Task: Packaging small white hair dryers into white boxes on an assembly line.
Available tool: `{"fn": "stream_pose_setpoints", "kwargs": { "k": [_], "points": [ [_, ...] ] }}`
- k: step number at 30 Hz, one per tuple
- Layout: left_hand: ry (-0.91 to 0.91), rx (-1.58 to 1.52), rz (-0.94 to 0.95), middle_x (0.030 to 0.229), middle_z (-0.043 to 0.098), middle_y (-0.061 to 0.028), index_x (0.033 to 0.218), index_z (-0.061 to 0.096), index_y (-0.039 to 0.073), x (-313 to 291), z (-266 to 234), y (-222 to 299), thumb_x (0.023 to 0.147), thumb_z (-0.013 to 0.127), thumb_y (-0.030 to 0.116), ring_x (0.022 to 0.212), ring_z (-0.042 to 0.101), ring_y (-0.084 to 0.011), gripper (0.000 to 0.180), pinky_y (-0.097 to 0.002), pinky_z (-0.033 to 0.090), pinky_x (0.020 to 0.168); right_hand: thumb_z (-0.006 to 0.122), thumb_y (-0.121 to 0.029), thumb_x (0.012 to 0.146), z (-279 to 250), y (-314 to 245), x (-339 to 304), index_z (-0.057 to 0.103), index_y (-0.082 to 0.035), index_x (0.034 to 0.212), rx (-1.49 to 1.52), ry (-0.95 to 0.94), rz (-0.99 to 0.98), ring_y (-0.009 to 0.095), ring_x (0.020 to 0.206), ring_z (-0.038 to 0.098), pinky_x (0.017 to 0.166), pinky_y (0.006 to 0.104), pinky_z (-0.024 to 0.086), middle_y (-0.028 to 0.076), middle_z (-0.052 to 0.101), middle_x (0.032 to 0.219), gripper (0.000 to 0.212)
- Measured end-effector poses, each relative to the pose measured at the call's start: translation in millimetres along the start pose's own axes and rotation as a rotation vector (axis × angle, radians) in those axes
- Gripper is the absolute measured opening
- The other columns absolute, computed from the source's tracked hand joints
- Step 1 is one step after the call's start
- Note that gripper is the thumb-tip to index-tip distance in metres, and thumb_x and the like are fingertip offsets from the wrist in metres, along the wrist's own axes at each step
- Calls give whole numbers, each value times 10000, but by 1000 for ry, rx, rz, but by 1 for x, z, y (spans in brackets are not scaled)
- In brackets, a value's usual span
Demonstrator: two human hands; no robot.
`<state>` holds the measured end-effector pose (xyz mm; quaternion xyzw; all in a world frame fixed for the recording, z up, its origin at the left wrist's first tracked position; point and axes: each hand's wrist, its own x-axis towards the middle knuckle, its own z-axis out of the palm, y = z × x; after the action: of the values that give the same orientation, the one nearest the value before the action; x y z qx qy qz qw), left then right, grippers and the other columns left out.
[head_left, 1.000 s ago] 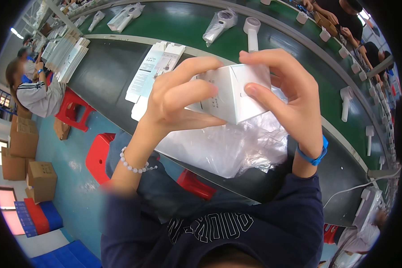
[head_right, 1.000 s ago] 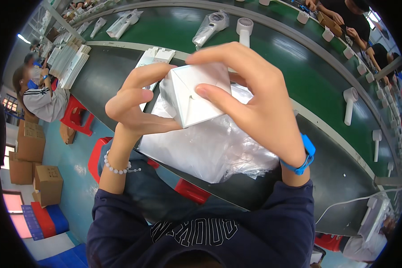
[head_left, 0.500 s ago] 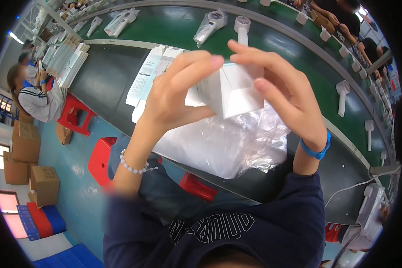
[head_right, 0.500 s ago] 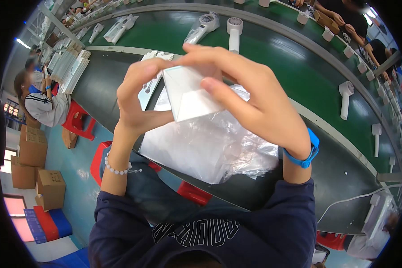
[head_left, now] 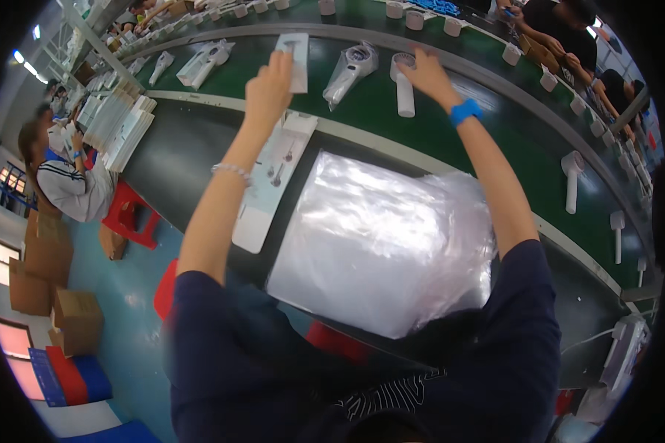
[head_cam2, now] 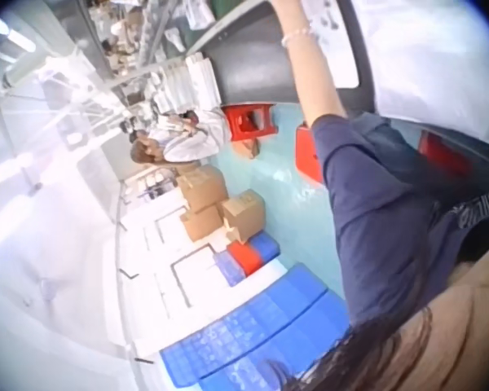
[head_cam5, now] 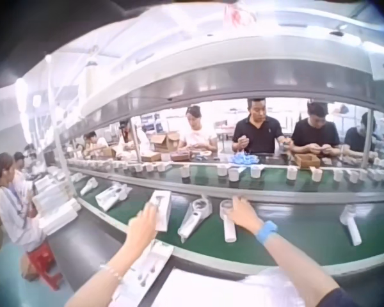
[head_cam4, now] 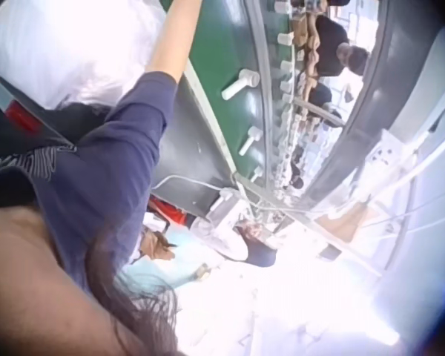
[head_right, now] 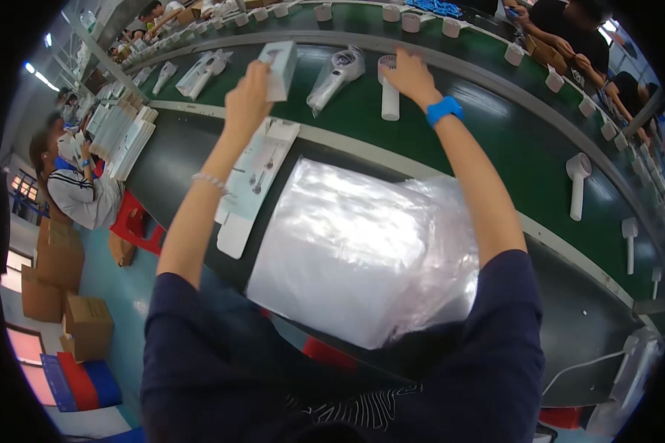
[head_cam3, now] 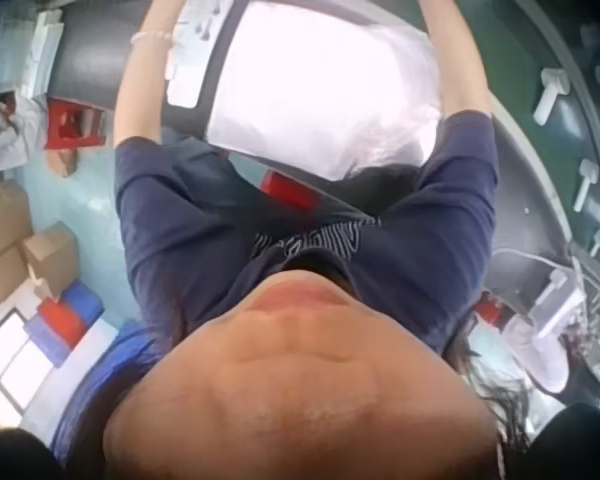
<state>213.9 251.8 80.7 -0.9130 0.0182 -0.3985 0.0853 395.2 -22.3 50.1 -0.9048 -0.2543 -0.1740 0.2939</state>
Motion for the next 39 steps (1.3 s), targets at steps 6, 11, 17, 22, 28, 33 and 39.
{"fn": "stream_pose_setpoints", "kwargs": {
  "k": [6,11,17,22,28,33,39],
  "points": [
    [-258,-547,-40,1246,395,-152,1093,339,64,-5,62,-3,602,622,-112,1009,546,-433,593,-451,488,780,706,-414,678,35,-4,13,366,-84,1337,-197,-115,278,454,1094,530,903,485,462,316,485,1202,811],
    [-333,-469,138,1342,348,-229,1215,355,101,4,63,-34,618,642,-9,1291,316,-440,671,-410,368,1014,745,-338,611,24,9,25,424,17,1142,190,54,-23,361,1040,566,867,397,463,229,546,1061,715],
    [9,-344,296,1277,471,-147,1159,496,113,1,-31,25,669,535,-22,1216,419,-386,510,-483,391,934,729,-313,780,-38,-26,-7,262,-2,1335,821,-162,132,154,835,561,623,273,475,107,545,1016,789],
    [-90,-891,853,860,591,-61,790,593,81,-91,-175,194,705,598,162,843,574,-232,117,-355,486,753,532,-509,904,-79,-29,-58,456,-107,1116,917,-276,93,98,767,488,619,242,412,14,516,899,460],
    [-226,-688,853,1119,591,-74,1070,587,53,-190,-185,278,773,586,191,945,558,-165,328,-295,449,684,540,-498,903,-89,-68,-95,535,-100,1067,842,-387,314,150,774,543,665,319,469,47,575,913,431],
    [-304,-566,676,1168,578,-69,1187,546,34,-188,-180,289,741,661,264,877,546,-163,515,-286,453,693,499,-381,955,-79,-47,-111,548,-53,1065,1564,-602,254,194,814,612,710,367,534,78,598,941,350],
    [-286,-422,517,1081,609,-74,1080,594,26,-195,-183,276,731,670,237,853,556,-156,415,-272,468,717,591,-224,922,-195,-116,-209,457,-67,1233,1423,-386,256,165,1042,567,837,351,502,69,561,1130,374]
  ]
}}
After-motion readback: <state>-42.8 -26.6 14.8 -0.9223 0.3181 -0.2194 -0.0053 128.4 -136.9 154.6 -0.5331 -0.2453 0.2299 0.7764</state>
